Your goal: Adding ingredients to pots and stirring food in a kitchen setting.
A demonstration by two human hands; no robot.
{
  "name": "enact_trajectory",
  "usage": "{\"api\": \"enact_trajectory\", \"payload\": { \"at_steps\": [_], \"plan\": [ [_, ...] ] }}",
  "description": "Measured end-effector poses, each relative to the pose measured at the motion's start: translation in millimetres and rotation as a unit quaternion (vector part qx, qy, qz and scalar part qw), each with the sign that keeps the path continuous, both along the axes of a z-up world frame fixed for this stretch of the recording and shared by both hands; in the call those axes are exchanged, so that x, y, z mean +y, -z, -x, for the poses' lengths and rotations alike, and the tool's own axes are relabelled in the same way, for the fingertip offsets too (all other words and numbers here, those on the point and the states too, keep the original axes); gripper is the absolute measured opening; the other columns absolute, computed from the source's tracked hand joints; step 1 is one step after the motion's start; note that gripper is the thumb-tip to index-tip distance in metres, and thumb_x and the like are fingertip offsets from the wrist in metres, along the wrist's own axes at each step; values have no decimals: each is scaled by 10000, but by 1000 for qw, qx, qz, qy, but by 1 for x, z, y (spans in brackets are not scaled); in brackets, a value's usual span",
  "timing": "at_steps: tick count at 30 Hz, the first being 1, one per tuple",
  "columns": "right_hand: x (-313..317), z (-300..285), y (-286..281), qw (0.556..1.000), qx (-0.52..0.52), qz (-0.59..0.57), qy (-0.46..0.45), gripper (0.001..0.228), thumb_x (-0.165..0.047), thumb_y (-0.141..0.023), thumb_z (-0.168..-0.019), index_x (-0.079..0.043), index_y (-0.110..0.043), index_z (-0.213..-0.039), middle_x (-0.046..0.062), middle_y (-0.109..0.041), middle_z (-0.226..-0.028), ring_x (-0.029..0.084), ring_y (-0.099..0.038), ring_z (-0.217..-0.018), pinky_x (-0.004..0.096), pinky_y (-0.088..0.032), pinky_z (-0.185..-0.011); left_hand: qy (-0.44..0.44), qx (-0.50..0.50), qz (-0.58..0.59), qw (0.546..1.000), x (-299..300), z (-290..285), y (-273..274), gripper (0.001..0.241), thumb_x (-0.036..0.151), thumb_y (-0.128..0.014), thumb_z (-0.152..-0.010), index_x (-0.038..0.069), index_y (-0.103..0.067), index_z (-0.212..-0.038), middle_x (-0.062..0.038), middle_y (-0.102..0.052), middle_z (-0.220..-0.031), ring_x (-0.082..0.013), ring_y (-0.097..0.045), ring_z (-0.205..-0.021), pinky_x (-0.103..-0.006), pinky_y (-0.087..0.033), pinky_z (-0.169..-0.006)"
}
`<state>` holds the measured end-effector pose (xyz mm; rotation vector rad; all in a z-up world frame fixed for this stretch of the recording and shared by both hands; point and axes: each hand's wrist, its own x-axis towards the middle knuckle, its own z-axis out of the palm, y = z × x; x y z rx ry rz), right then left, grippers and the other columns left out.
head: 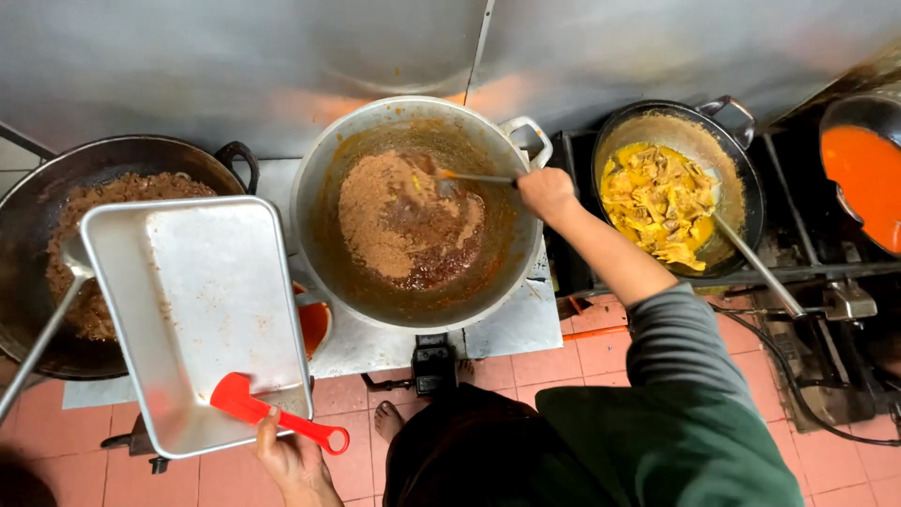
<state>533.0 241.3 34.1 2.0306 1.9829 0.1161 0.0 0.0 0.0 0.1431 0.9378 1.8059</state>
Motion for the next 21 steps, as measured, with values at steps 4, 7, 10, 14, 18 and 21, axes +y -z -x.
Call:
{"api": "enact_trajectory", "payload": {
  "at_steps": [4, 7, 10, 14, 18, 21],
  "plan": [
    [38, 34, -15, 984, -51, -85, -147, 311, -226, -486, -1042, -65, -744, -1109, 130, -765, -886, 300, -755, -786, 442, -587, -625, -18, 7, -17, 1000, -2, -18, 7, 611, -23, -594, -865, 4, -485, -1465, -104, -604, -1252, -245, -595, -1185, -502, -497, -1102],
    [66, 38, -68, 976, -112, -82, -168, 261, -217, -561, -991, -92, -789, -1020, 115, -762, -1001, 266, -746, -898, 409, -568, -691, -33, -1, -34, 999, -10, -13, 59, 550, -37, -617, -918, -28, -488, -1453, -105, -593, -1258, -240, -583, -1203, -477, -471, -1125],
    [84, 31, -120, 978, -151, 16, -140, 208, -192, -622, -942, -116, -799, -1022, 105, -769, -1075, 264, -737, -1009, 415, -566, -748, -44, -42, -36, 998, -33, -5, 104, 409, -35, -648, -998, -73, -489, -1373, -126, -586, -1263, -252, -578, -1226, -462, -450, -1160],
    [118, 1, -145, 971, -180, 130, -84, 260, -278, -715, -878, -132, -781, -1082, 67, -765, -1120, 247, -721, -1081, 398, -547, -832, -74, -14, 1, 997, -30, -50, 14, 499, 17, -622, -884, -35, -536, -1372, -111, -619, -1232, -246, -612, -1202, -487, -484, -1148],
    [138, 9, -91, 967, -157, 173, -99, 275, -188, -723, -836, -136, -799, -1095, 75, -752, -1162, 253, -699, -1116, 396, -535, -856, -91, -12, 12, 996, -34, -50, 27, 533, 23, -619, -866, -11, -526, -1389, -100, -615, -1232, -254, -608, -1193, -506, -494, -1131],
    [150, 26, -108, 950, -205, 182, -151, 256, -228, -694, -871, -143, -823, -1075, 70, -784, -1128, 244, -737, -1072, 400, -555, -844, -101, -39, -19, 994, -45, -45, 44, 516, -3, -636, -939, -67, -483, -1428, -131, -593, -1296, -273, -589, -1256, -508, -478, -1194]
  ]
}}
